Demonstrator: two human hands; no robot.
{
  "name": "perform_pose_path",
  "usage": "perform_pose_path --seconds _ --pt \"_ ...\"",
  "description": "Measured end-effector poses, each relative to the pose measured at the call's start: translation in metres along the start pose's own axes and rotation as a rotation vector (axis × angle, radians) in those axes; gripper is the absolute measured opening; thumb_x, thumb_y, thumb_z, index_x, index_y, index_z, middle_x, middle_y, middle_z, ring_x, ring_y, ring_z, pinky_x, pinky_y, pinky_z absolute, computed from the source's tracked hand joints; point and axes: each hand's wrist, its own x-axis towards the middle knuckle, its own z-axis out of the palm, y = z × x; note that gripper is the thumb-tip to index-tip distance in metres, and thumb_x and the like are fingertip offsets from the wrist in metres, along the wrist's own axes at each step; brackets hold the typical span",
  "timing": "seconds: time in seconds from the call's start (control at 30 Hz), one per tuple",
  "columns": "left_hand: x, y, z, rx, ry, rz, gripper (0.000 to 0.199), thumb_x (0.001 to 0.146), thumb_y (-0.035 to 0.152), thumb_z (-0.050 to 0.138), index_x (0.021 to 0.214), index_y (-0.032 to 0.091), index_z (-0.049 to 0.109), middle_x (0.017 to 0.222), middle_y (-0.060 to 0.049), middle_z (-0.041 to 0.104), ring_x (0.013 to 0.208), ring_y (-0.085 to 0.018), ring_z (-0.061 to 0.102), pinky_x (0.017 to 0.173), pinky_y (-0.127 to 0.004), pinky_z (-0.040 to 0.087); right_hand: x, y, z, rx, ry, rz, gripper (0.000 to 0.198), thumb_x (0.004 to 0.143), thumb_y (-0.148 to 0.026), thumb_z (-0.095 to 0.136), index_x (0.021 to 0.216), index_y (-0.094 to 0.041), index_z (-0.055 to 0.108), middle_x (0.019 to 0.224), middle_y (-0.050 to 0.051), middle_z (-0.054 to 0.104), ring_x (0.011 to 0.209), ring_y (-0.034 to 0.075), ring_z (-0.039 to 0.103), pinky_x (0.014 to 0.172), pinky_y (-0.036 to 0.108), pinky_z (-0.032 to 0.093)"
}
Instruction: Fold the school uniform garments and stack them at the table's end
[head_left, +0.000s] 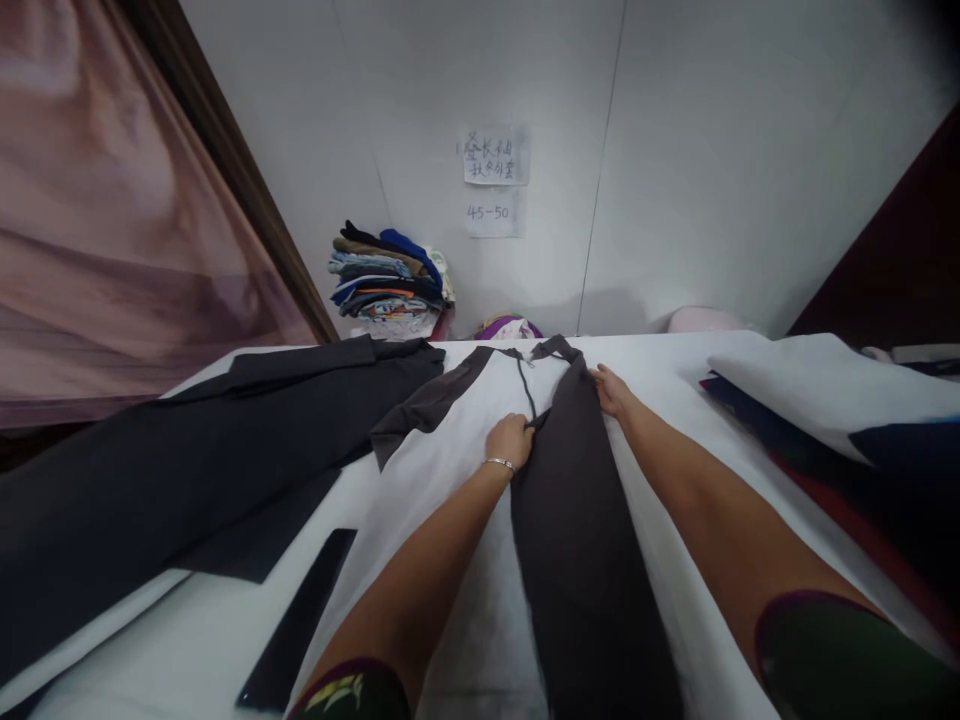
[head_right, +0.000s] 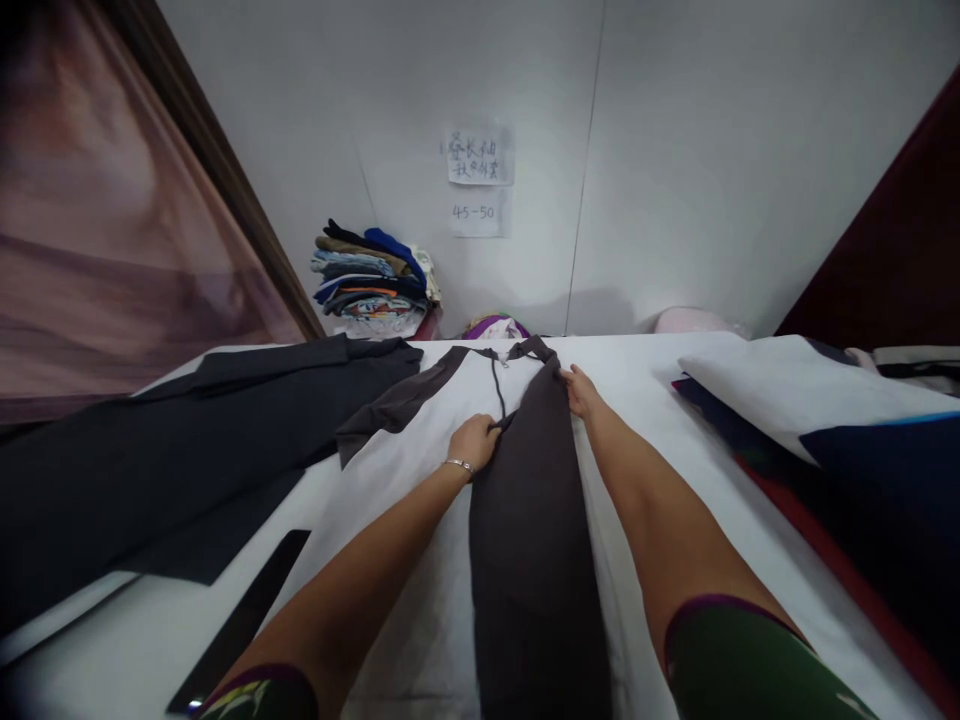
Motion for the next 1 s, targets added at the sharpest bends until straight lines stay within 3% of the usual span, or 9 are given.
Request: perform_pose_path --seconds 0.1,0.17,0.4,0.5,0.6,0.73,0.83,0.9,1.0 --pt "0.004 -0.012 -0.003 -0.089 -0.038 -0.180 0.036 0.094 0.034 0.036 0.091 0.019 0.068 0.095 -0.008 0.070 0.090 -0.019 0.063 0.073 -0.027 0.044 0.018 -0.004 0.009 0.014 0.045 -0.001 0.073 0.077 -0.011 0.055 0.142 -0.027 0.026 0.100 0.003 0.067 0.070 0.013 0.063 0.063 0.026 0.055" --pt "0.005 -0.018 -0.005 -0.092 -0.055 -0.230 0.043 0.095 0.031 0.030 0.087 0.017 0.070 0.093 -0.010 0.071 0.088 -0.019 0.064 0.071 -0.027 0.043 0.025 -0.003 0.015 0.004 0.052 0.018 0.075 0.076 -0.009 0.054 0.144 -0.025 0.026 0.103 0.006 0.067 0.069 0.014 0.063 0.060 0.027 0.055" --pt "-0.005 -0.009 -0.009 -0.022 -0.025 -0.237 0.039 0.090 0.027 0.035 0.089 0.015 0.072 0.095 -0.014 0.071 0.090 -0.024 0.065 0.075 -0.031 0.044 0.025 0.006 0.024 -0.053 0.077 -0.018 0.085 0.073 -0.004 0.050 0.147 -0.025 0.014 0.117 0.007 0.062 0.079 0.012 0.064 0.066 0.024 0.055" --pt "-0.013 -0.006 -0.010 0.108 0.040 -0.206 0.039 0.089 0.030 0.035 0.094 0.016 0.071 0.095 -0.015 0.070 0.089 -0.026 0.065 0.073 -0.034 0.046 0.023 0.006 0.021 -0.121 0.071 -0.048 0.083 0.074 -0.008 0.053 0.147 -0.029 0.018 0.116 0.005 0.062 0.082 0.013 0.064 0.067 0.025 0.056" --pt "-0.018 -0.009 -0.009 0.222 0.000 -0.190 0.039 0.090 0.028 0.035 0.094 0.014 0.071 0.095 -0.015 0.069 0.089 -0.026 0.066 0.072 -0.034 0.047 0.021 0.010 0.018 -0.254 0.104 -0.035 0.083 0.070 -0.008 0.056 0.145 -0.023 0.025 0.119 0.010 0.061 0.082 0.017 0.064 0.065 0.029 0.056" --pt "-0.017 -0.013 -0.011 0.251 -0.055 -0.202 0.035 0.089 0.026 0.037 0.098 0.014 0.068 0.099 -0.015 0.067 0.091 -0.026 0.064 0.072 -0.034 0.047 0.015 0.017 0.020 -0.442 0.159 -0.106 0.083 0.073 -0.016 0.057 0.147 -0.021 0.021 0.138 0.013 0.046 0.110 0.024 0.055 0.087 0.038 0.051" --pt "-0.022 -0.011 -0.016 0.250 0.053 -0.144 0.029 0.089 0.025 0.039 0.101 0.015 0.064 0.103 -0.013 0.064 0.096 -0.024 0.061 0.077 -0.034 0.046 -0.002 0.023 0.025 -0.595 0.141 -0.224 0.075 0.078 -0.022 0.055 0.147 -0.018 0.024 0.148 0.011 0.033 0.133 0.024 0.033 0.108 0.040 0.031" --pt "-0.031 -0.007 -0.016 0.228 0.142 -0.013 0.028 0.090 0.027 0.039 0.106 0.017 0.061 0.109 -0.011 0.063 0.106 -0.023 0.056 0.087 -0.035 0.044 -0.018 0.029 0.028 -0.712 0.087 -0.305 0.070 0.080 -0.025 0.054 0.145 -0.017 0.030 0.152 0.009 0.026 0.140 0.022 0.019 0.114 0.039 0.018" --pt "-0.047 -0.002 -0.003 0.194 0.151 0.208 0.041 0.093 0.039 0.038 0.124 0.016 0.052 0.130 -0.011 0.053 0.124 -0.024 0.043 0.103 -0.039 0.033 -0.041 0.040 0.032 -1.149 -0.117 -0.363 0.062 0.084 -0.032 0.052 0.142 -0.018 0.036 0.154 0.008 0.020 0.142 0.023 0.011 0.115 0.045 0.010"
